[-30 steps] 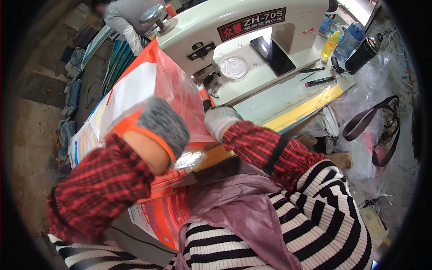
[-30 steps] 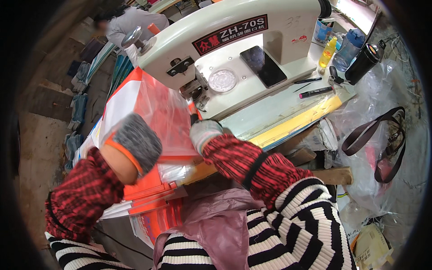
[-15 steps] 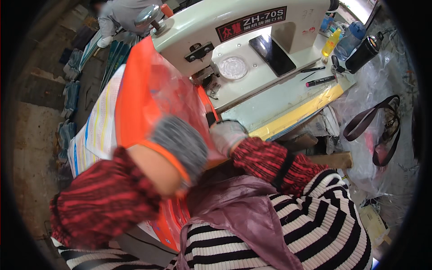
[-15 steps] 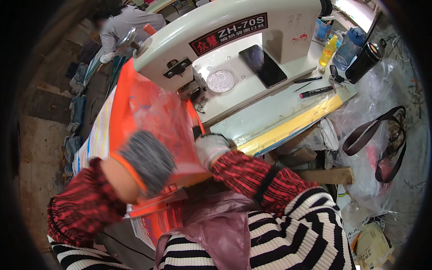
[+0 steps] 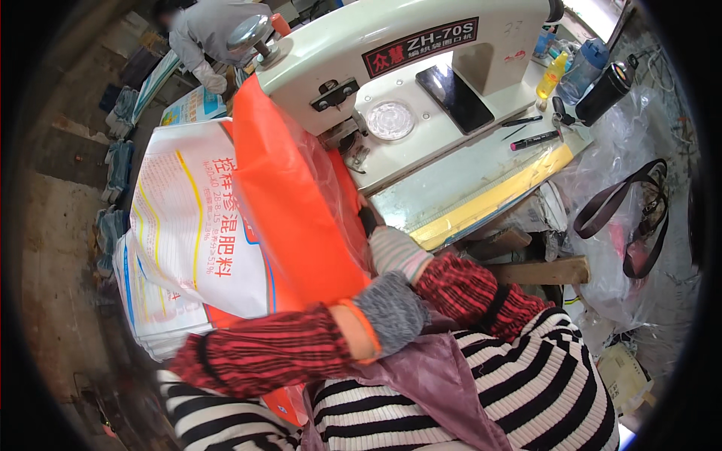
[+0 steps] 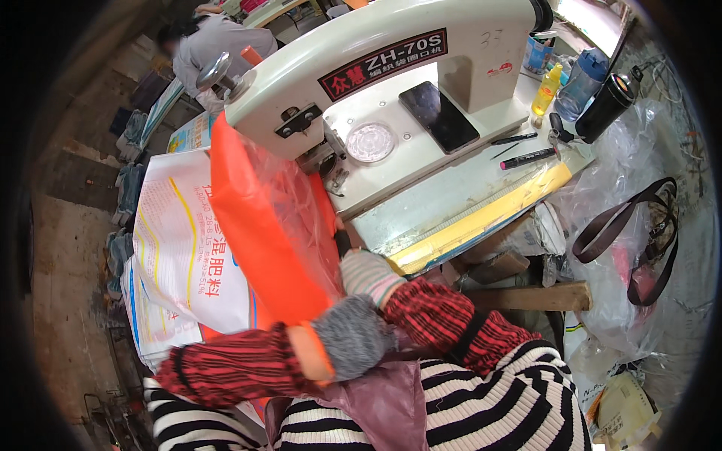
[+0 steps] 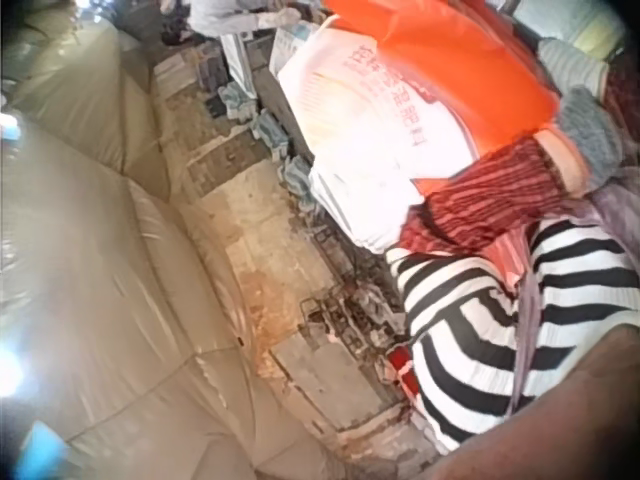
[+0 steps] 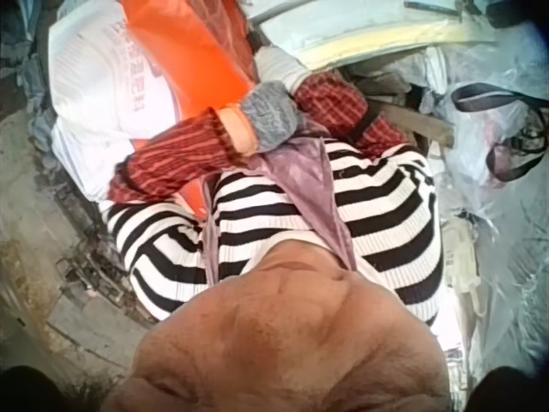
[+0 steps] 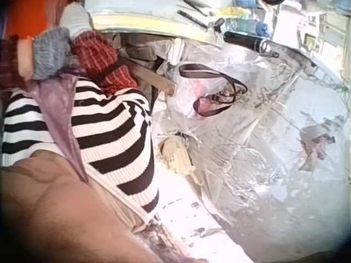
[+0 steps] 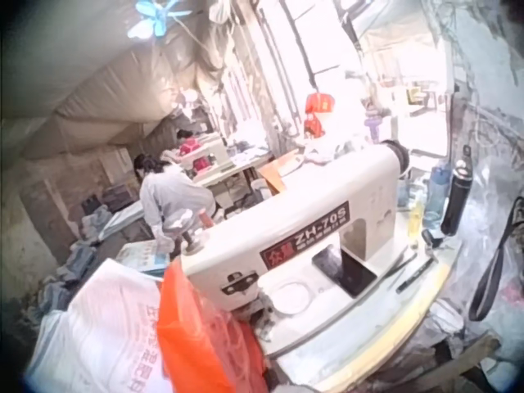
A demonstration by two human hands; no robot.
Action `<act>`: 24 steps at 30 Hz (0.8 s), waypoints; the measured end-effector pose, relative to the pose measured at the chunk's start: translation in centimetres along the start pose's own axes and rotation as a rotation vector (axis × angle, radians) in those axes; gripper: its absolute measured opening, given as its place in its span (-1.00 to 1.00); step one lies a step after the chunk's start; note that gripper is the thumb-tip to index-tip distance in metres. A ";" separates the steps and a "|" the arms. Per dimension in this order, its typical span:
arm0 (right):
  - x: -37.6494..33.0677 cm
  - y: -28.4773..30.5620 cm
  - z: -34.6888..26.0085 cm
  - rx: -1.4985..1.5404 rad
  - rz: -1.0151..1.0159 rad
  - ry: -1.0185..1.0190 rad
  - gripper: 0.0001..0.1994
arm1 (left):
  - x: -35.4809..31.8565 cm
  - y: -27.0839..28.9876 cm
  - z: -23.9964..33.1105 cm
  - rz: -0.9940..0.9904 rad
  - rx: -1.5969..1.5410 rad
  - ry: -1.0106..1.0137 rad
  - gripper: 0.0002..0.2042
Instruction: The person inserts a plastic liner into a woven bag, aligns the top edges, and feeds them through a sewing machine. After sewing, they pull the bag through to cut the thread and place it onto a stack.
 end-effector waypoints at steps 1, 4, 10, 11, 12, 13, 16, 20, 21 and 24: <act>-0.5 -1.0 0.2 0.005 -0.083 0.123 -0.84 | -0.3 1.2 -0.8 0.162 0.005 -0.091 -0.79; -2.4 0.4 0.3 -0.047 -0.109 0.102 -0.82 | -4.7 8.6 -7.0 0.232 0.881 -0.067 -0.89; 1.7 1.8 1.0 -0.213 -0.164 -0.170 -0.77 | -8.8 0.1 -3.8 -0.191 0.461 -0.095 -0.90; 2.8 2.2 -0.8 -0.250 -0.201 -0.109 -0.78 | -6.8 0.8 -2.8 -0.364 0.031 -0.035 -0.87; 3.7 3.3 4.0 -0.270 -0.114 -0.213 -0.78 | -2.0 3.7 -1.2 -0.543 -0.330 -0.131 -0.83; 5.5 3.1 1.1 -0.164 0.013 -0.096 -0.80 | -1.5 1.1 -1.7 -0.309 -0.409 -0.090 -0.77; 6.0 4.2 0.6 -0.107 0.140 -0.051 -0.81 | -0.2 -7.2 -4.5 0.205 -0.638 0.036 -0.67; 3.3 -0.4 -0.8 -0.434 0.030 0.392 -0.79 | -4.6 -16.7 -13.0 0.486 -1.266 0.589 -0.67; 2.3 -0.4 -0.1 -0.287 -0.056 0.237 -0.75 | -6.8 -21.7 -16.1 0.672 -1.581 0.718 -0.70; -2.2 -1.8 1.0 -0.060 0.087 0.224 -0.61 | -8.4 -16.5 -17.7 1.034 -1.697 0.880 -0.74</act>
Point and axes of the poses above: each hand's wrist, its own x-axis towards the middle knuckle, its own y-axis out of the back of the hand, z = x × y, the point moved 10 cm from there along x, towards the middle knuckle, and after that the axes turned 3 degrees about -y, right-handed, at the moved point
